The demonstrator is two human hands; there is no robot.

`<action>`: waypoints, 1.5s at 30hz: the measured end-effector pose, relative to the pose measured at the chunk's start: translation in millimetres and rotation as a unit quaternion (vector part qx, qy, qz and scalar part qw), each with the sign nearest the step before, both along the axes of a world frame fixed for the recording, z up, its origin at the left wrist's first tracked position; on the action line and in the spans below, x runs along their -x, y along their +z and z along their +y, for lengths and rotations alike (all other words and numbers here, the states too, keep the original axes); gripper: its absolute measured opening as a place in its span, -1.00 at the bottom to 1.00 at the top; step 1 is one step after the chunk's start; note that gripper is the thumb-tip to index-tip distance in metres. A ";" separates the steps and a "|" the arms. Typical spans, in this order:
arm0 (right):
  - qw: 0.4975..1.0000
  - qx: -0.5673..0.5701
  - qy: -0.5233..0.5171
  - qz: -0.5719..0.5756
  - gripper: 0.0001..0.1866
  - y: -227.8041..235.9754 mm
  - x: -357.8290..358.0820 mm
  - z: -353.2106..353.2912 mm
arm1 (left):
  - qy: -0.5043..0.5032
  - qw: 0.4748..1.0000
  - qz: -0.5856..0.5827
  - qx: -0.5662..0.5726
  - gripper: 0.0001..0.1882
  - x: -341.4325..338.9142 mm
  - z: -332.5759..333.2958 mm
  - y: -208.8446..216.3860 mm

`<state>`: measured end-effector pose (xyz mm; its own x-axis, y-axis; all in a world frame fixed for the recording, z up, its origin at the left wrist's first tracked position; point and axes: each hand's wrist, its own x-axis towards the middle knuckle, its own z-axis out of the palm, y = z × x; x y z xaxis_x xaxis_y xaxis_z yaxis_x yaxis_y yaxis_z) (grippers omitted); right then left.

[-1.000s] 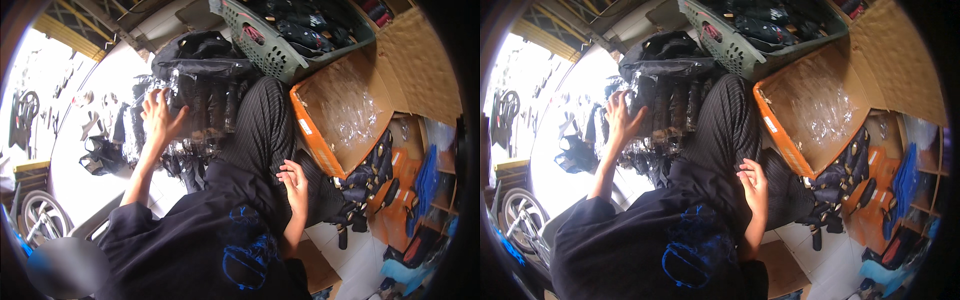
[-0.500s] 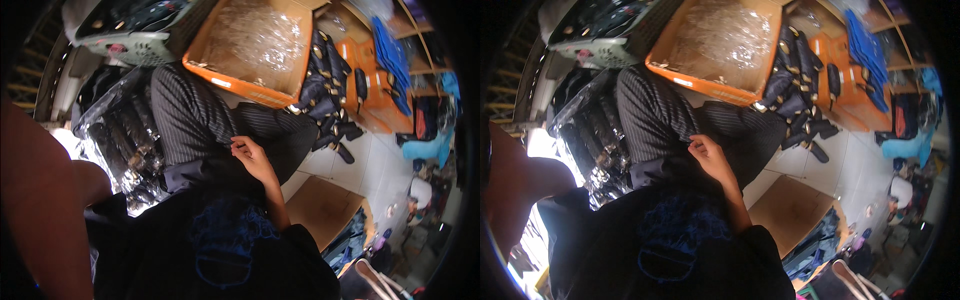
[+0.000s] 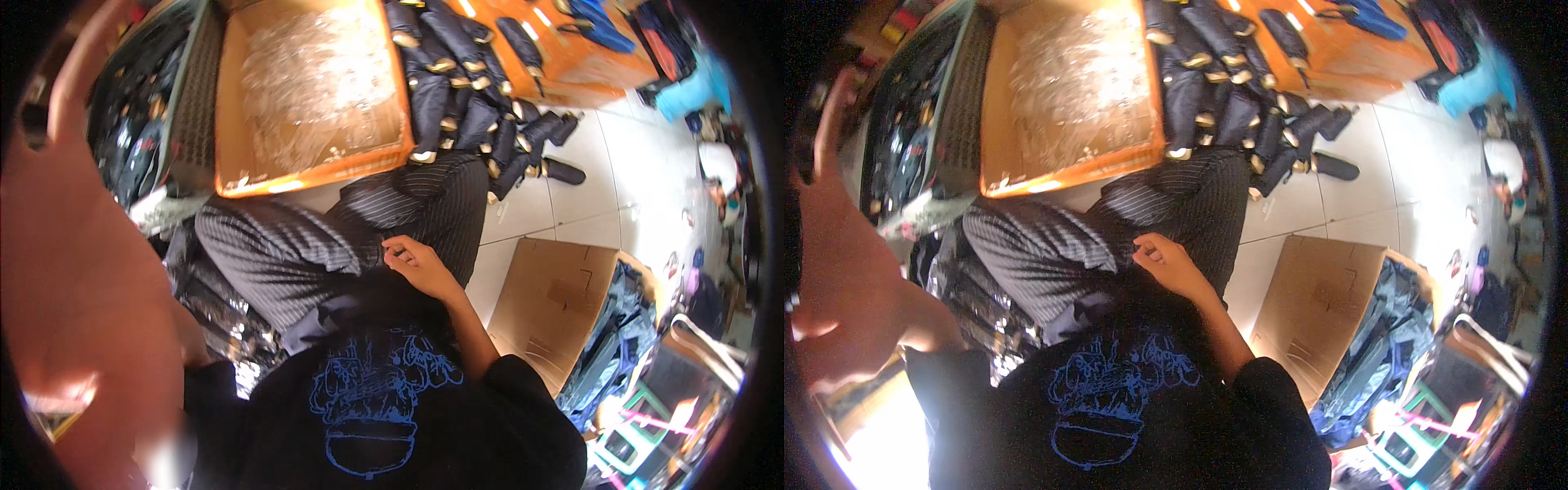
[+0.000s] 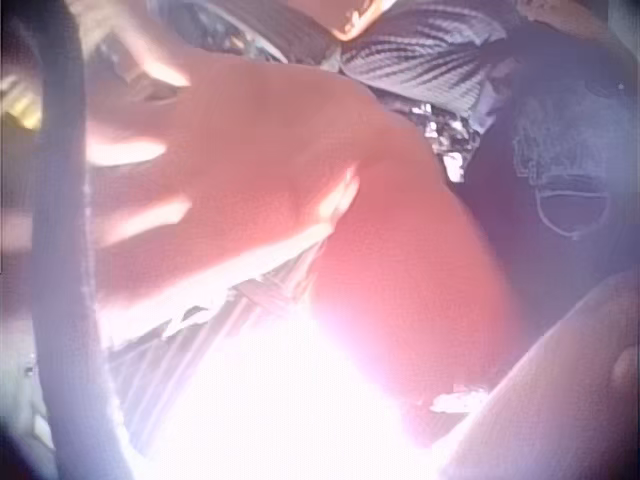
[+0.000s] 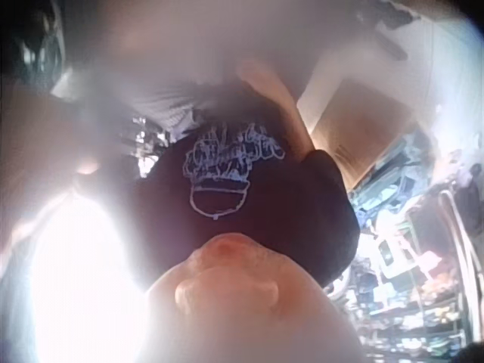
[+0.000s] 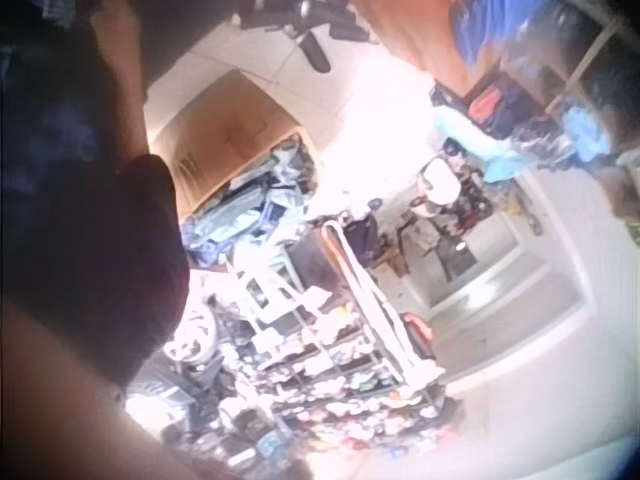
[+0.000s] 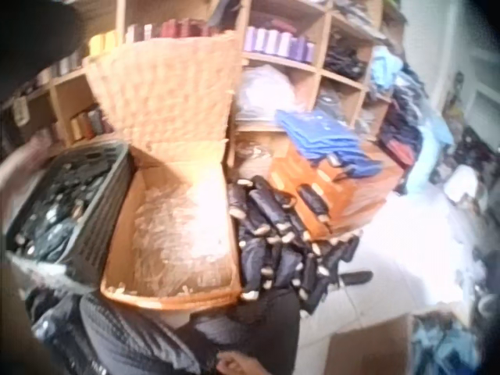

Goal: The person repeatedly picks up small black cylindrical items, places each into a clear plastic bag, and sets the packaged item aside. The process is repeated for multiple items in a cluttered indoor workspace.

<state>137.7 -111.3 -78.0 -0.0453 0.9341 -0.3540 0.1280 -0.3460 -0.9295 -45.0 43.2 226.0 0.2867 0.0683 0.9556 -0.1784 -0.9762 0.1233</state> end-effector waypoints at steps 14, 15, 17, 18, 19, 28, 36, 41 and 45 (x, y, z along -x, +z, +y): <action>0.911 -0.204 -0.341 -0.109 -0.71 -20.8 -103.2 89.2 | 0.196 0.768 0.509 0.334 -0.59 -20.7 211.9 -373.1; 0.912 -0.202 -0.336 -0.123 -0.68 -22.4 -106.0 101.8 | 0.198 0.775 0.516 0.306 -0.56 -20.3 217.2 -394.6; 0.910 -0.200 -0.331 -0.150 -0.61 -30.4 -110.6 121.8 | 0.248 0.769 0.519 0.279 -0.58 -31.4 214.6 -413.9; 0.913 -0.180 -0.327 -0.167 -0.52 -32.5 -109.3 125.4 | 0.269 0.764 0.521 0.269 -0.59 -38.0 210.6 -420.7; 0.925 -0.119 -0.322 -0.164 -0.46 -30.8 -105.8 129.4 | 0.263 0.745 0.540 0.290 -0.57 -41.7 212.3 -424.9; 0.944 -0.020 -0.314 0.094 -0.67 -37.8 -102.8 131.0 | 0.181 0.831 0.310 0.425 -0.74 -72.7 187.3 -330.3; 0.837 0.022 -0.309 0.452 -0.67 -18.2 -98.2 84.1 | -0.032 0.819 0.284 0.498 -0.68 -113.6 32.9 -233.4; 0.847 0.044 -0.287 0.446 -0.66 8.6 -81.3 46.7 | -0.056 0.830 0.208 0.514 -0.76 -114.6 -12.2 -269.7; 0.887 0.029 -0.312 0.339 -0.57 8.7 -69.6 26.8 | -0.129 0.721 0.174 0.658 -0.82 -96.7 -33.7 -291.3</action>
